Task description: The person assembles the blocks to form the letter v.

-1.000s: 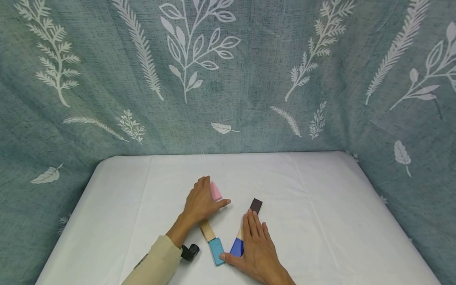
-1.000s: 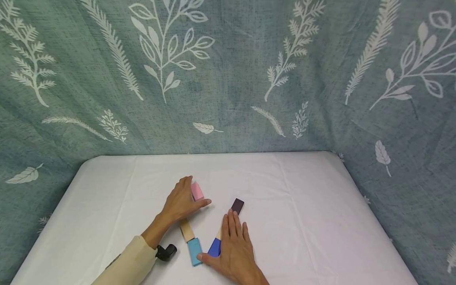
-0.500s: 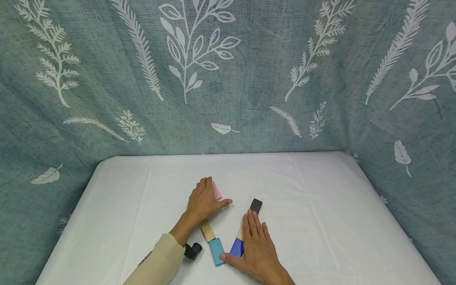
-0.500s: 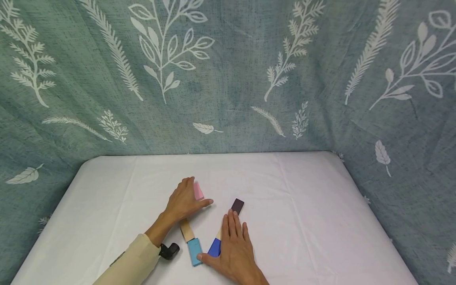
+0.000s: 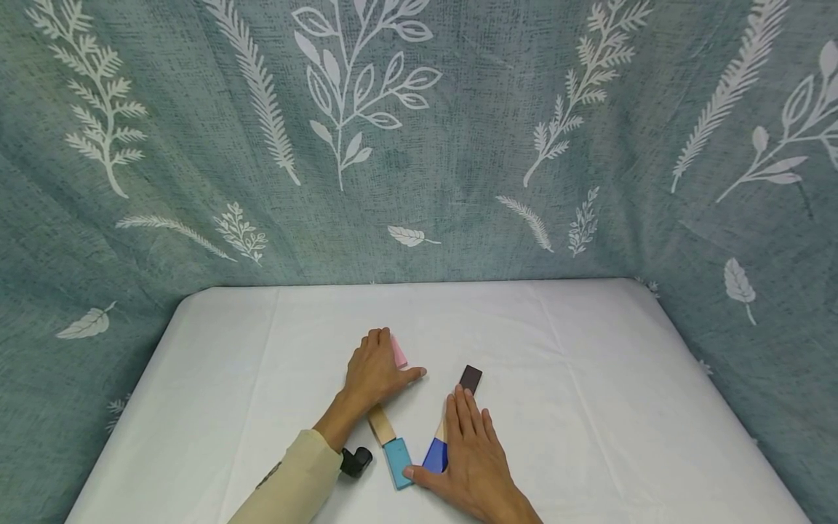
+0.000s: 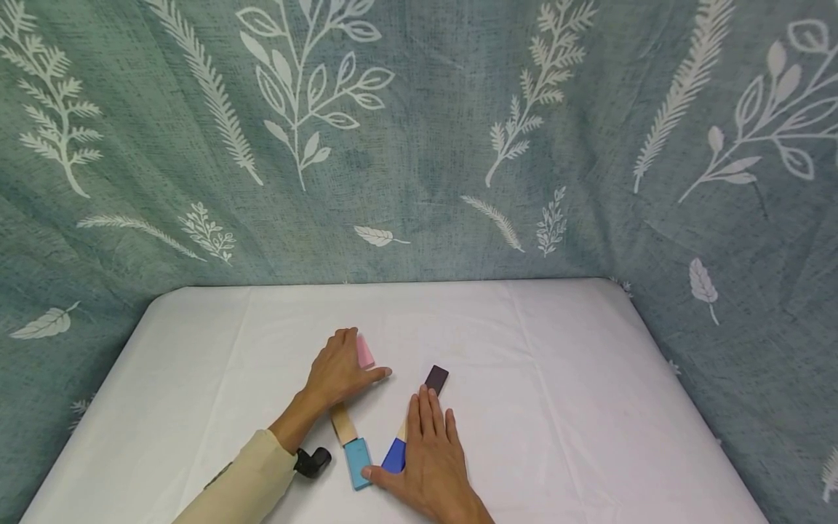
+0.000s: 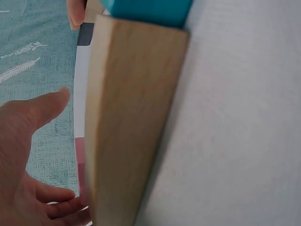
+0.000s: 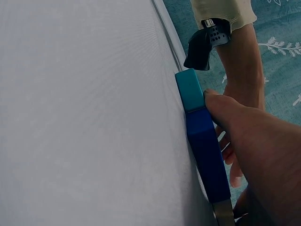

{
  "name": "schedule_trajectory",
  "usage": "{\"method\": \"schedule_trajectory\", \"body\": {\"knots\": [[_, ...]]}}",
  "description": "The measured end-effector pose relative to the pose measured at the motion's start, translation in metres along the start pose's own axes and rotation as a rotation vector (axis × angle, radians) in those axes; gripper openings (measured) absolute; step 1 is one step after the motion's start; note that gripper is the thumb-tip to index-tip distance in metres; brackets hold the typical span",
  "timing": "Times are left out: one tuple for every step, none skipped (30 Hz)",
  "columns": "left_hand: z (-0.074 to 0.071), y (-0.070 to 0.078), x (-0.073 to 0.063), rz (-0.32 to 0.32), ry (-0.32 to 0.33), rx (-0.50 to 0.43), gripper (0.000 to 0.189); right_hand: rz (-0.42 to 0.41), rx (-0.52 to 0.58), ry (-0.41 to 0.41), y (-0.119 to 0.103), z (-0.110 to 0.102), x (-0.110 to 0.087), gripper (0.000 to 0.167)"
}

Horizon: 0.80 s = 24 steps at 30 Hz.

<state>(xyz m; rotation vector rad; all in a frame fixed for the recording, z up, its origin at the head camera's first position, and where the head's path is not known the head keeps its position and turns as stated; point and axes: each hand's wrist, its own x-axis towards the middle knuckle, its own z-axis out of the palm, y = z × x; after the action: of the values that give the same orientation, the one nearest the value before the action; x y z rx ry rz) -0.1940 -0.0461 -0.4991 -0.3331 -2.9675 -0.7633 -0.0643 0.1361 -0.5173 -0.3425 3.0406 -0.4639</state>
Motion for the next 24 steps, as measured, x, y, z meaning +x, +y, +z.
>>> {"method": "schedule_trajectory", "body": {"knots": [[0.000, 0.000, 0.000, 0.000, 0.003, 0.000, 0.101, -0.001, 0.000, 0.001, 0.000, 0.000, 0.000, 0.130], [0.001, 0.000, 0.000, 0.001, 0.003, 0.002, 0.101, 0.001, -0.002, 0.000, 0.000, 0.000, 0.000, 0.130], [0.001, -0.001, 0.000, 0.001, 0.005, 0.004, 0.100, 0.001, -0.002, 0.000, 0.000, 0.000, 0.000, 0.130], [0.001, -0.001, 0.001, 0.001, 0.007, 0.009, 0.100, 0.002, 0.002, -0.002, 0.000, 0.000, -0.001, 0.130], [0.002, -0.001, 0.001, 0.002, 0.009, 0.014, 0.099, 0.004, 0.002, -0.004, 0.000, 0.000, -0.001, 0.130], [0.002, -0.002, 0.001, 0.004, 0.010, 0.018, 0.098, 0.007, -0.002, -0.008, 0.000, 0.000, -0.001, 0.131], [0.002, -0.002, 0.001, 0.008, 0.010, 0.025, 0.098, 0.007, 0.000, -0.008, 0.000, 0.001, -0.001, 0.131], [0.002, -0.003, 0.001, 0.012, 0.010, 0.030, 0.097, 0.007, 0.000, -0.008, 0.000, 0.001, -0.001, 0.131], [0.001, -0.003, 0.001, 0.017, 0.011, 0.032, 0.096, 0.007, -0.001, -0.008, 0.000, 0.001, -0.001, 0.131], [0.001, -0.004, 0.002, 0.022, 0.010, 0.033, 0.096, 0.007, -0.002, -0.007, 0.000, 0.001, -0.001, 0.131], [0.001, -0.004, 0.002, 0.028, 0.009, 0.034, 0.095, 0.007, -0.005, -0.005, 0.000, 0.001, 0.000, 0.131], [0.000, -0.005, 0.002, 0.033, 0.009, 0.037, 0.094, 0.007, -0.007, -0.004, 0.000, 0.001, 0.000, 0.131], [0.000, -0.006, 0.003, 0.039, 0.010, 0.038, 0.093, 0.006, -0.010, -0.002, 0.000, 0.001, 0.000, 0.131], [0.000, -0.006, 0.003, 0.043, 0.010, 0.040, 0.092, 0.007, -0.011, -0.002, 0.000, 0.001, 0.000, 0.131], [0.000, -0.007, 0.003, 0.048, 0.010, 0.043, 0.091, 0.008, -0.012, -0.003, 0.000, 0.001, 0.000, 0.131], [0.000, -0.008, 0.004, 0.050, 0.009, 0.047, 0.091, 0.009, -0.012, -0.002, 0.000, 0.001, 0.000, 0.131], [0.000, -0.008, 0.004, 0.052, 0.008, 0.052, 0.090, 0.009, -0.012, -0.002, 0.000, 0.001, 0.000, 0.131], [0.000, -0.009, 0.004, 0.053, 0.006, 0.055, 0.089, 0.010, -0.011, -0.003, 0.000, 0.001, 0.000, 0.131], [0.000, -0.009, 0.005, 0.054, 0.004, 0.057, 0.089, 0.010, -0.011, -0.003, 0.000, 0.000, 0.000, 0.131], [0.000, -0.010, 0.005, 0.055, 0.002, 0.062, 0.088, 0.010, -0.010, -0.003, 0.000, 0.000, 0.000, 0.131], [0.000, -0.011, 0.005, 0.057, 0.001, 0.063, 0.088, 0.009, -0.009, -0.002, 0.000, 0.000, 0.000, 0.131], [0.000, -0.011, 0.005, 0.057, -0.002, 0.064, 0.087, 0.008, -0.009, -0.001, 0.000, 0.000, 0.000, 0.131], [0.000, -0.012, 0.005, 0.059, -0.004, 0.065, 0.086, 0.008, -0.009, -0.001, 0.000, 0.001, 0.000, 0.131], [-0.001, -0.012, 0.005, 0.062, -0.005, 0.066, 0.085, 0.007, -0.009, 0.000, 0.000, 0.001, 0.000, 0.131]]}}
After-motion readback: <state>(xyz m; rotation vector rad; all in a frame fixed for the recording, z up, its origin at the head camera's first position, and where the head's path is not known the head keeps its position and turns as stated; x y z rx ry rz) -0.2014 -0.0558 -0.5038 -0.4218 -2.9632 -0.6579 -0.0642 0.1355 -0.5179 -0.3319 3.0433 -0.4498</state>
